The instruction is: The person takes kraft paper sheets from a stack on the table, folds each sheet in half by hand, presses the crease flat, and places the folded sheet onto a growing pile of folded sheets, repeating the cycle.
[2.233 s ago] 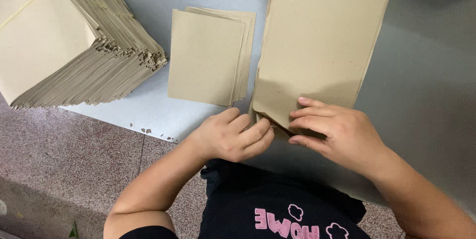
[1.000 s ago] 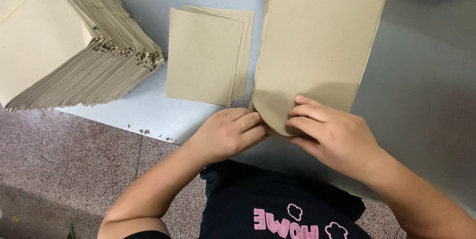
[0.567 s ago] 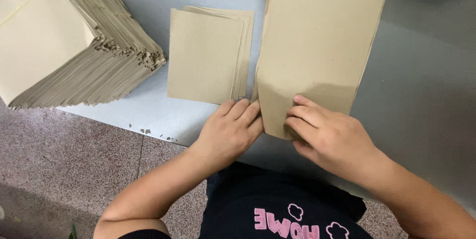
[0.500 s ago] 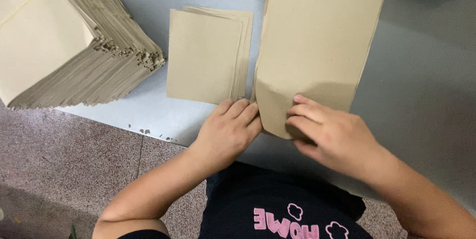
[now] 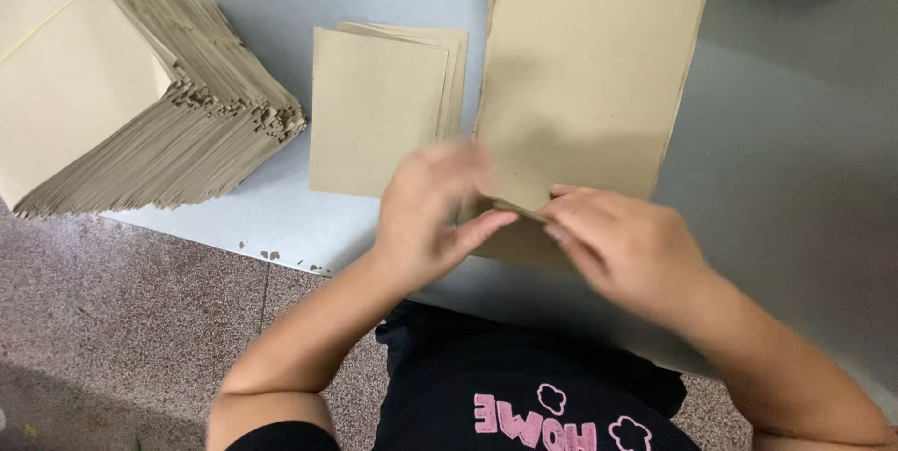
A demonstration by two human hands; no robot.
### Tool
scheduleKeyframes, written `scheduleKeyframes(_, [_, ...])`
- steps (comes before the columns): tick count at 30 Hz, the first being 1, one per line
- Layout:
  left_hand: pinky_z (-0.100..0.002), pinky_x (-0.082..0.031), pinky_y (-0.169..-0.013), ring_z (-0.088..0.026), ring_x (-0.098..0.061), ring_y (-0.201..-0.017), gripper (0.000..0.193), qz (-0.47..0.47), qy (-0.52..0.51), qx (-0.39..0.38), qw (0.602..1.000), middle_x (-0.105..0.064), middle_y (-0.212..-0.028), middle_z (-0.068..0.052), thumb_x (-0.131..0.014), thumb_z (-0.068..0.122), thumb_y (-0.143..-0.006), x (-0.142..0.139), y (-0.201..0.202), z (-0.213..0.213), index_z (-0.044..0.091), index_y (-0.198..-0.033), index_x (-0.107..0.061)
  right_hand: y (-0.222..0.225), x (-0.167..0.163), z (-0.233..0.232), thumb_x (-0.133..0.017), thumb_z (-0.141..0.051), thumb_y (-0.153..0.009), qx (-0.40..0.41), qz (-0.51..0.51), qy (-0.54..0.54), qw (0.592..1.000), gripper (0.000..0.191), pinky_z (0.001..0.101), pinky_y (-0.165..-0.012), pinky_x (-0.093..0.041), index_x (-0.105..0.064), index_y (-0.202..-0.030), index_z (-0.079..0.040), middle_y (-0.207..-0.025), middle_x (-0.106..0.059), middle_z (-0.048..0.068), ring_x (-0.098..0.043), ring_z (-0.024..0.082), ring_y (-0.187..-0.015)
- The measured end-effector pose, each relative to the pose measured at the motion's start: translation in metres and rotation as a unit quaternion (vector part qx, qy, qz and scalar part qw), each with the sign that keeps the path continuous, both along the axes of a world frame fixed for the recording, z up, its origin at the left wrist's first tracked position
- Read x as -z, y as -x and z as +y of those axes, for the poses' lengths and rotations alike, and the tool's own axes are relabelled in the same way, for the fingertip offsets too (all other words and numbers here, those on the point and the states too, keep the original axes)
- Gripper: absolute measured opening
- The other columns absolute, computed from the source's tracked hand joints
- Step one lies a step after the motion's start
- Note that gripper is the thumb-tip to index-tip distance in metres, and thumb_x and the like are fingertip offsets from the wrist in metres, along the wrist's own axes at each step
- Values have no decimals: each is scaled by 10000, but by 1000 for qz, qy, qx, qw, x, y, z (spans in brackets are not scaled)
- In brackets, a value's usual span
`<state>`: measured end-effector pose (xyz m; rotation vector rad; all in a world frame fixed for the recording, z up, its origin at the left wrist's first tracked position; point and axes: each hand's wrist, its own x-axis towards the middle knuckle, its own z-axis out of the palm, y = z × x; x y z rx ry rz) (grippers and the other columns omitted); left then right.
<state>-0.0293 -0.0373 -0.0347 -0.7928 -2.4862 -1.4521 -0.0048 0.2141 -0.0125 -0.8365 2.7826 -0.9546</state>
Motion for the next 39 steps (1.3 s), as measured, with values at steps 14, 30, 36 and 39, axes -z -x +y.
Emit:
scheduleKeyframes(14, [-294,-582,-937,-183,-758,-1064,384,-58,-142,130,980,-757,-1147,-38,-897,208,-882,-5,24,39,118,-1199,-701,9,2,17,-547,-190,-1094,107,58,402,907,515,397,-1252,-343,-301,-1486,36,-1543,-426,181,-420,230,-1439])
scheduleKeyframes(30, [-306,-476,-651,-179,-621,-715,150,-247,-147,64,956,-642,-821,-72,-774,146,-953,-20,0,33,62,-916,-655,1,12,25,-687,-265,-987,193,4,298,935,288,270,-692,-478,-554,-1125,-49,-976,-644,87,-576,125,-776])
scheduleKeyframes(36, [-402,-419,-586,-274,-594,-658,320,-127,-26,167,977,-553,-695,-59,-697,268,-992,-31,-14,35,118,-738,-574,-7,9,22,-844,-289,-847,72,141,120,980,259,303,-541,-454,-647,-861,-122,-680,-629,41,-601,194,-623])
scheduleKeyframes(39, [-407,-393,-553,-272,-580,-627,423,-138,-39,220,965,-522,-645,-47,-678,268,-1044,-30,-18,17,122,-673,-537,3,14,50,-850,-294,-854,199,170,132,956,257,305,-523,-443,-653,-851,-128,-652,-615,37,-585,184,-586])
